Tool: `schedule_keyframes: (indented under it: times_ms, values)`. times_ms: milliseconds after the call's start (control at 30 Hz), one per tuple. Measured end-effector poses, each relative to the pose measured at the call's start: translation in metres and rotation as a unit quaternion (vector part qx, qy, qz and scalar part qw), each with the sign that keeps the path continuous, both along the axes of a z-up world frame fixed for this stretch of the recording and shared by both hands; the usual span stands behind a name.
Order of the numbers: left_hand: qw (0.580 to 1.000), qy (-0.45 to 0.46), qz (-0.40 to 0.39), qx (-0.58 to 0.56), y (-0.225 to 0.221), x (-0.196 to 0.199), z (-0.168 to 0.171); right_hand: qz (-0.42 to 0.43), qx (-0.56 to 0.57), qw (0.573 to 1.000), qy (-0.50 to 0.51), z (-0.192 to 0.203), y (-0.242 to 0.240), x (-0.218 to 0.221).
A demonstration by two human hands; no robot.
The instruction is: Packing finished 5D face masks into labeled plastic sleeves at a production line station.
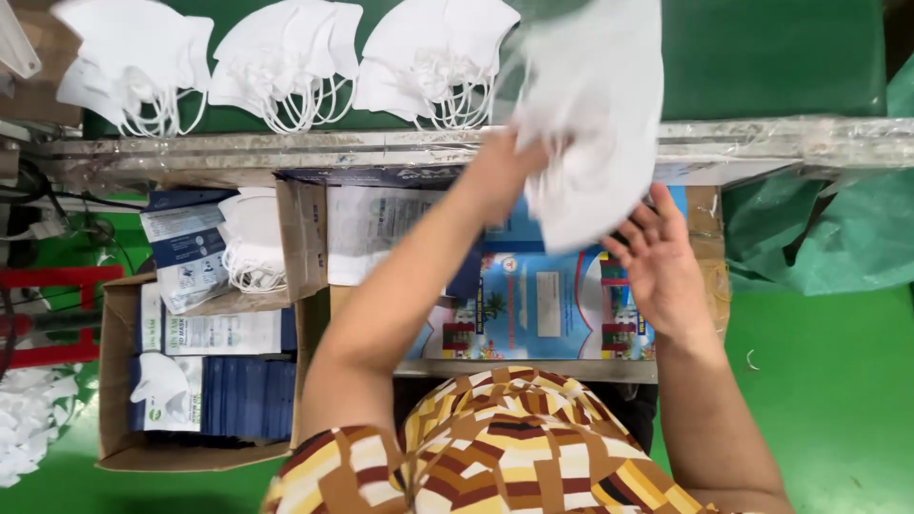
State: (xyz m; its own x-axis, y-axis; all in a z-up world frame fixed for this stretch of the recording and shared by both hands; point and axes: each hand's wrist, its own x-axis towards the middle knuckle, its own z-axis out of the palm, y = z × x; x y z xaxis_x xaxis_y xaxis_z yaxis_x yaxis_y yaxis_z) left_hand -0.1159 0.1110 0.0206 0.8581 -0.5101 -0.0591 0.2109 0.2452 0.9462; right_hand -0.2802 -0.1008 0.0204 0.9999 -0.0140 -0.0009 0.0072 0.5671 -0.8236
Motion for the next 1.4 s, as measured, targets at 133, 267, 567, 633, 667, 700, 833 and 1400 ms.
schedule_keyframes:
  times_ms: [133,267,567,633,667,700,833,1400]
  values:
    - [0.999,0.049,0.004,-0.012,0.009,-0.084,-0.09,-0.015,0.033,0.998,0.05,-0.022,0.027,0.002]
    - [0.997,-0.023,0.052,-0.053,0.058,-0.116,-0.066,-0.08,-0.181,0.978,0.07,-0.072,0.027,-0.02]
    - [0.82,-0.36,-0.137,0.423,0.067,-0.116,-0.031,0.003,-0.411,0.908,-0.078,-0.146,0.055,-0.028]
    - [0.793,-0.381,-0.133,0.456,0.06,-0.107,-0.049,-0.004,-0.401,0.914,-0.066,-0.135,0.063,-0.013]
    - [0.787,-0.406,-0.096,0.454,0.057,-0.109,-0.06,-0.004,-0.405,0.912,-0.07,-0.118,0.069,-0.011]
    - [0.779,-0.431,-0.059,0.451,0.054,-0.111,-0.073,-0.003,-0.409,0.91,-0.073,-0.103,0.075,-0.008]
    - [0.804,-0.414,-0.002,0.427,0.047,-0.111,-0.058,0.007,-0.452,0.888,-0.08,-0.112,0.059,-0.013]
    - [0.715,-0.308,0.099,0.621,0.086,-0.108,-0.148,0.123,-0.266,0.956,-0.002,-0.06,-0.037,-0.018]
